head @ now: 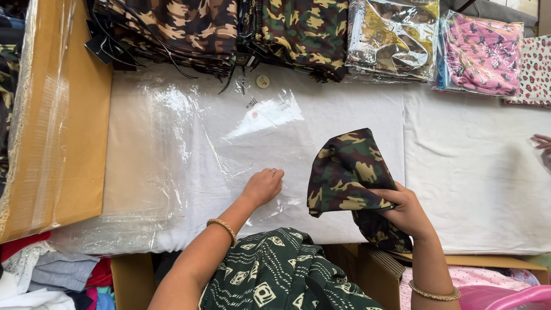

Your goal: The person folds camouflage-patterned shorts and places them into clear plastic bags. They smooth the bags and stack the packaged items on the table. The person repeats this process with additional shorts, handling them one at a time.

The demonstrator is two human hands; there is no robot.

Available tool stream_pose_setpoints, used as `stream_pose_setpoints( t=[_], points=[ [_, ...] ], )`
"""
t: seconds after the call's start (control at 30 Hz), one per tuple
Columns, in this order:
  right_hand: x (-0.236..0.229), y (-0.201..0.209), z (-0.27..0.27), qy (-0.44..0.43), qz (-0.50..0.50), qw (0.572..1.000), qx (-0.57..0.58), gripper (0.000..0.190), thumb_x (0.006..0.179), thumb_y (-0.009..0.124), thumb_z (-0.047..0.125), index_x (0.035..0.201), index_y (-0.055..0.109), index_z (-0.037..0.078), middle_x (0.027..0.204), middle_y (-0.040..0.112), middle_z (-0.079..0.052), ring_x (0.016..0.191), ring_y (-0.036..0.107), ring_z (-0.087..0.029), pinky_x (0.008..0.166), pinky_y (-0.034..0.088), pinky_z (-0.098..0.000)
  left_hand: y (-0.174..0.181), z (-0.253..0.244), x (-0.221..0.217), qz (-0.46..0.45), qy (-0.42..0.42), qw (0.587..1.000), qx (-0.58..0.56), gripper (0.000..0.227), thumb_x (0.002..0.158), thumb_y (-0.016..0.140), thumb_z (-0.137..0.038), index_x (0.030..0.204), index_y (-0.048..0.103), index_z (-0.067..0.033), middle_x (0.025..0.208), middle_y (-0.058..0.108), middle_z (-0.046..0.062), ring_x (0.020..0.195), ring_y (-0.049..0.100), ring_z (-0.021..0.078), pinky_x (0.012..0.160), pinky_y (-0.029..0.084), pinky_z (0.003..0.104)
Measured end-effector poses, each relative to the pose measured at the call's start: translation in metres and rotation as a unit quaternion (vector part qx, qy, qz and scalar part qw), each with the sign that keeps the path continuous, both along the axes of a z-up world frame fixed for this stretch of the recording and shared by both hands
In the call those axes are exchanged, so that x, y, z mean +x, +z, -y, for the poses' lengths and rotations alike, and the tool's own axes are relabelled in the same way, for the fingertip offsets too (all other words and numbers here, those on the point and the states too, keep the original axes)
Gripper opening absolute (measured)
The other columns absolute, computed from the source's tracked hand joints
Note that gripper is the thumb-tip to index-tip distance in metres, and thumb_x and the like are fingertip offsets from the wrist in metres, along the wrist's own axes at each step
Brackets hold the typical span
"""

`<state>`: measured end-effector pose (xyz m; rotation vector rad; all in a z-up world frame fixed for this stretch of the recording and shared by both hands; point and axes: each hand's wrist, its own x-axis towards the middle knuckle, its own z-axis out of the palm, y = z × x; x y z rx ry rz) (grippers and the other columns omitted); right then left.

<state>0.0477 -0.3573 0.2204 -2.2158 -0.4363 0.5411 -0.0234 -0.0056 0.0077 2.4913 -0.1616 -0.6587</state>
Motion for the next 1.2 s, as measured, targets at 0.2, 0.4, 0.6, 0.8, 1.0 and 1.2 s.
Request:
stream_pose_setpoints(
  t=[0.2,0.4,0.6,0.8,1.0,1.2],
  points=[
    [-0.001,0.0,-0.006,-0.003,0.011,1.0,0.016,0.038,0.078,0.079,0.002,0.115,0.078,0.01,0.116,0.074,-0.007,0.108,0.072,-0.022,0.09,0.057,-0.0337,0.052,0.019,-0.024,0.222,-0.139,0.962,0.072,0.078,0.067,0.072,-0.055,0.131,0.063,-0.0122,0.149,0.045,0.028,0.144,0.035,0.0551,0.101,0.035,0.075],
    [-0.005,0.0,-0.004,-0.003,0.019,1.0,0.0,0.039,0.076,0.079,0.002,0.114,0.078,0.009,0.115,0.074,-0.008,0.108,0.073,-0.023,0.09,0.057,-0.0335,-0.03,0.011,-0.035,0.392,-0.173,0.896,0.114,0.021,0.096,0.058,-0.028,0.107,0.056,-0.0103,0.144,0.06,0.019,0.134,0.055,0.0425,0.107,0.046,0.06],
    [-0.01,0.004,-0.012,0.017,0.033,0.999,0.017,0.043,0.074,0.078,-0.001,0.115,0.077,0.01,0.118,0.073,-0.01,0.109,0.073,-0.025,0.091,0.057,-0.0332,0.001,-0.007,0.014,-0.055,0.169,0.961,-0.212,0.019,0.109,0.04,-0.023,0.119,0.051,-0.0108,0.107,0.074,0.011,0.092,0.074,0.0314,0.081,0.058,0.042],
    [-0.019,-0.02,-0.082,0.201,0.028,0.979,-0.034,0.063,0.063,0.068,-0.008,0.12,0.078,0.019,0.123,0.069,-0.011,0.102,0.071,-0.033,0.085,0.057,-0.0385,0.004,-0.02,0.015,-0.002,0.142,0.971,-0.192,0.016,0.104,0.049,-0.012,0.118,0.05,-0.0057,0.093,0.075,0.016,0.088,0.07,0.0363,0.079,0.053,0.047],
    [-0.02,-0.105,-0.093,0.351,-0.024,0.913,-0.205,0.039,0.069,0.069,0.002,0.106,0.077,0.014,0.132,0.064,-0.007,0.093,0.068,-0.035,0.081,0.054,-0.0458,0.038,-0.029,0.016,0.193,0.139,0.944,-0.227,0.023,0.09,0.056,0.0,0.105,0.069,-0.0116,0.101,0.075,0.005,0.101,0.067,0.0296,0.088,0.054,0.042],
    [0.007,-0.105,-0.097,0.288,-0.082,0.953,-0.039,0.048,0.067,0.069,-0.003,0.114,0.077,0.007,0.117,0.073,-0.012,0.098,0.072,-0.028,0.089,0.056,-0.0377,0.033,-0.011,0.007,0.193,0.038,0.958,-0.209,0.048,0.081,0.056,0.01,0.125,0.059,-0.0087,0.131,0.062,0.01,0.129,0.056,0.0341,0.109,0.048,0.042]
  ],
)
